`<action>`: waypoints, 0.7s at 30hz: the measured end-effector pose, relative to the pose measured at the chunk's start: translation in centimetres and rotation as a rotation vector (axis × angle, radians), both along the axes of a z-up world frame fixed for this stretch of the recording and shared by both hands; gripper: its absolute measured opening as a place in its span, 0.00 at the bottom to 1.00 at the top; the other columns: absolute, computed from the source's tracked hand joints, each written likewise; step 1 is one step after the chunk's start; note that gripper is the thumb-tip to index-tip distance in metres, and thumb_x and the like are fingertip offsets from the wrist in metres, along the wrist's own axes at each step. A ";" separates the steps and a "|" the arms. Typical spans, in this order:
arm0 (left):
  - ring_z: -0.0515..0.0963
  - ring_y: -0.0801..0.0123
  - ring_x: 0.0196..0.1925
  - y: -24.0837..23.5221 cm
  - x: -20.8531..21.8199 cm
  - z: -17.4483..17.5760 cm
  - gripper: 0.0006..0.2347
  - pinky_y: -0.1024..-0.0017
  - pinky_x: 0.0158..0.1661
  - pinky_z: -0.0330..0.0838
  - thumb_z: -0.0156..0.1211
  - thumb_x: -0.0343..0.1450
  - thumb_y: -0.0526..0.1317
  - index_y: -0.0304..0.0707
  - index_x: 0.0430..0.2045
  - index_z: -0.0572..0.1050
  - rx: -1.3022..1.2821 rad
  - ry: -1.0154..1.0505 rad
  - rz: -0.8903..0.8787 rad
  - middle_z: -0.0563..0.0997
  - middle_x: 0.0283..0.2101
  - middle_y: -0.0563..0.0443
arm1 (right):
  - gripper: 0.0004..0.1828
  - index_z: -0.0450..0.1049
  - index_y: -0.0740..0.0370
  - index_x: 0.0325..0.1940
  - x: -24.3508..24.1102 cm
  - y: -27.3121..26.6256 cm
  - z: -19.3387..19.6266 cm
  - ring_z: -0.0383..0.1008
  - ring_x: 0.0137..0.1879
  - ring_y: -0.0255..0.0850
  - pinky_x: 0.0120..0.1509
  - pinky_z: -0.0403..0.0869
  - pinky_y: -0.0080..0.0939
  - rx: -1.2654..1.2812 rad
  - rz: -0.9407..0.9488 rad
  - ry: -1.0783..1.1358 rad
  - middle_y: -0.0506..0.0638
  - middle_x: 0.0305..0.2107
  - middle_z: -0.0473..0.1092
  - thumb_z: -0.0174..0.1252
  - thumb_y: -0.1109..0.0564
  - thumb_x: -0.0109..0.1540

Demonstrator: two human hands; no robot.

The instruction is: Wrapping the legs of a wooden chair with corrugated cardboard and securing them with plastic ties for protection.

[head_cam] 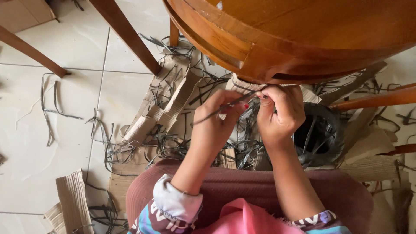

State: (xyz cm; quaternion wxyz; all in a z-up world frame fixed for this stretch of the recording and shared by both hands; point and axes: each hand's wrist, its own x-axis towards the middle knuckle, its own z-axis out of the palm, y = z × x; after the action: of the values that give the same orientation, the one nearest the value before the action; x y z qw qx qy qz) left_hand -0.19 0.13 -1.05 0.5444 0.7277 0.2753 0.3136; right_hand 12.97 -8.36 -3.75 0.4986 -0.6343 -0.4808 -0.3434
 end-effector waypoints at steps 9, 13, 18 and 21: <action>0.86 0.63 0.39 -0.8 2.8 -1.3 0.05 0.68 0.43 0.82 0.67 0.70 0.29 0.42 0.32 0.84 0.302 -0.547 0.114 0.84 0.38 0.52 | 0.07 0.78 0.66 0.34 -0.7 0.4 1.4 0.71 0.33 0.50 0.44 0.76 0.47 0.019 0.041 0.029 0.54 0.26 0.74 0.65 0.70 0.65; 0.87 0.63 0.38 0.2 2.9 -1.1 0.07 0.70 0.44 0.81 0.62 0.73 0.28 0.43 0.32 0.83 0.257 -0.557 -0.079 0.85 0.37 0.54 | 0.08 0.79 0.65 0.33 0.0 0.3 0.8 0.71 0.33 0.50 0.45 0.76 0.46 0.036 0.022 -0.017 0.54 0.26 0.74 0.63 0.71 0.65; 0.82 0.68 0.27 1.5 2.2 0.1 0.07 0.71 0.36 0.80 0.70 0.68 0.34 0.43 0.36 0.78 0.366 -0.395 -0.053 0.83 0.25 0.58 | 0.12 0.76 0.67 0.30 0.5 -1.1 2.2 0.71 0.32 0.53 0.44 0.75 0.48 -0.079 0.058 -0.024 0.57 0.25 0.72 0.61 0.77 0.65; 0.84 0.61 0.28 1.5 2.1 1.0 0.06 0.68 0.35 0.80 0.70 0.68 0.34 0.41 0.34 0.78 0.402 -0.389 -0.037 0.84 0.26 0.53 | 0.10 0.79 0.66 0.33 1.2 -3.3 4.1 0.75 0.32 0.49 0.42 0.75 0.47 -0.181 0.247 0.061 0.54 0.27 0.77 0.63 0.75 0.65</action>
State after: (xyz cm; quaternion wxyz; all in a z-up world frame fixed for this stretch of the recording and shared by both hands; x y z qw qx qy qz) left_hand 1.93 1.58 -0.09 0.4376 0.7520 0.0843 0.4858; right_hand 14.13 -11.67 0.36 0.4922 -0.6227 -0.5689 -0.2152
